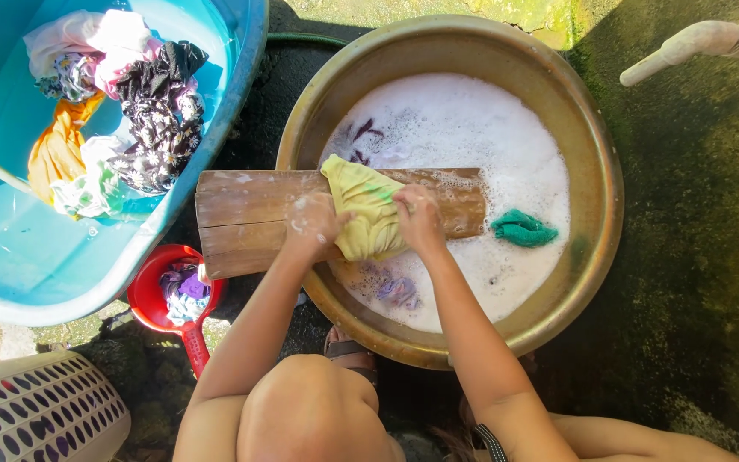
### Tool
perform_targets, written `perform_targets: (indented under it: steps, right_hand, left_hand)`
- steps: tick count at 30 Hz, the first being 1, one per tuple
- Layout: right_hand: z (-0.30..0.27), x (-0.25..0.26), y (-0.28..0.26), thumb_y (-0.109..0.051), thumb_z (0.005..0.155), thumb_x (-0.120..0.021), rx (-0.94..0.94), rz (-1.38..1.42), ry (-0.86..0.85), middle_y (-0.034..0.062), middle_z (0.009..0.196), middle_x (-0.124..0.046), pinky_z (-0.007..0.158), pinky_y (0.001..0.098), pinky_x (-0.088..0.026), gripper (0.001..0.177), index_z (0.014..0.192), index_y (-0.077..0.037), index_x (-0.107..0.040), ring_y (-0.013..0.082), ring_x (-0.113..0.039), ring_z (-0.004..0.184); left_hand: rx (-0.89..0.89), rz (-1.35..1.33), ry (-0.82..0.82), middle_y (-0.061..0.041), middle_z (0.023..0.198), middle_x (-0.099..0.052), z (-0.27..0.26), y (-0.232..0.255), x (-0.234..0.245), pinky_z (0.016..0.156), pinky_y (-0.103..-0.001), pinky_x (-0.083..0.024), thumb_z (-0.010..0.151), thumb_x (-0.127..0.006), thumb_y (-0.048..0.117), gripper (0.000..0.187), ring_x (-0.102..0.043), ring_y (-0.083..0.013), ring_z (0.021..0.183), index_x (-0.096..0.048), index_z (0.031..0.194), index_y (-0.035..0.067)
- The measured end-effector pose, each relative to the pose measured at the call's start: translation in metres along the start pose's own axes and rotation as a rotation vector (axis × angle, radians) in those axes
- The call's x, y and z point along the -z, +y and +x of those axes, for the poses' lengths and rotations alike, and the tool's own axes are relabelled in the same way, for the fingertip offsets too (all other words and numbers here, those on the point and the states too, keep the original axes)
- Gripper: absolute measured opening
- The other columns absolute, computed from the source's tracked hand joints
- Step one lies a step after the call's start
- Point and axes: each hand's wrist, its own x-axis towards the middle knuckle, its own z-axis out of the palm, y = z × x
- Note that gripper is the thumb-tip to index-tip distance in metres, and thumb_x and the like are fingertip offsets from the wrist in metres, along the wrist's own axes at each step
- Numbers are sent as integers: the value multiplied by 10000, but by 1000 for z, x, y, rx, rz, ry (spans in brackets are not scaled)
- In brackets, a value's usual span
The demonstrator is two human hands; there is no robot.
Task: Hand-washing clothes in a basin with soapy water using a wooden scrub board and a brush.
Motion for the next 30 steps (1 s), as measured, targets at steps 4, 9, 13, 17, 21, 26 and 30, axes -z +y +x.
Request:
perform_targets:
  steps: [4, 9, 13, 17, 21, 26, 30]
  right_hand:
    - [14, -3, -43, 40, 922, -582, 155, 102, -28, 110, 1332, -670, 1117, 414, -498, 275, 1059, -107, -769, 312, -619, 1289]
    - [52, 48, -112, -5, 763, -631, 344, 118, -658, 107, 1162, -669, 1099, 502, -337, 630, 1379, -137, -622, 327, -554, 1188]
    - [70, 82, -110, -169, 783, -712, 352, -278, -794, 140, 1077, -660, 1054, 461, -397, 325, 1105, -139, -742, 285, -565, 1146]
    - [69, 107, -94, -284, 778, -781, 435, -96, -836, 93, 902, -718, 909, 420, -478, 261, 963, -100, -762, 236, -636, 966]
    - [56, 119, -83, -237, 909, -753, 192, 429, -896, 73, 884, -717, 746, 314, -518, 213, 984, -42, -710, 169, -618, 839]
    - [44, 147, -101, -164, 911, -743, 206, 382, -809, 59, 842, -670, 723, 308, -502, 146, 970, -40, -694, 163, -605, 792]
    - [35, 156, -103, -75, 868, -789, 555, 351, -634, 53, 902, -709, 906, 386, -466, 99, 920, -41, -711, 215, -631, 904]
  left_hand:
    - [-120, 12, 263, -201, 992, -709, -11, -7, -51, 778, -486, -560, 807, -781, 297, 281, -693, -388, 921, -720, 902, 39]
    - [-177, -699, -59, -55, 810, -702, -1, -25, -33, 700, -339, -561, 800, -824, 178, 230, -689, -189, 753, -654, 874, 41]
    - [-223, -1082, -230, -1, 787, -655, -6, -27, -14, 673, -259, -498, 862, -813, 106, 202, -603, -81, 739, -620, 886, 50]
    - [-344, -1049, -212, 29, 838, -658, -19, -6, 14, 706, -231, -508, 824, -774, 46, 177, -601, -43, 776, -633, 927, 71]
    - [-388, -1318, -321, 38, 912, -638, -28, 6, 24, 752, -224, -509, 867, -741, 19, 171, -601, -40, 847, -623, 982, 62]
    - [-495, -1374, -475, 17, 971, -663, -33, 11, 32, 789, -233, -532, 868, -764, 19, 197, -632, -53, 899, -639, 1018, 48]
    - [-551, -1478, -622, -12, 992, -699, -34, 10, 29, 803, -243, -535, 902, -795, 39, 218, -653, -77, 915, -632, 1047, 32]
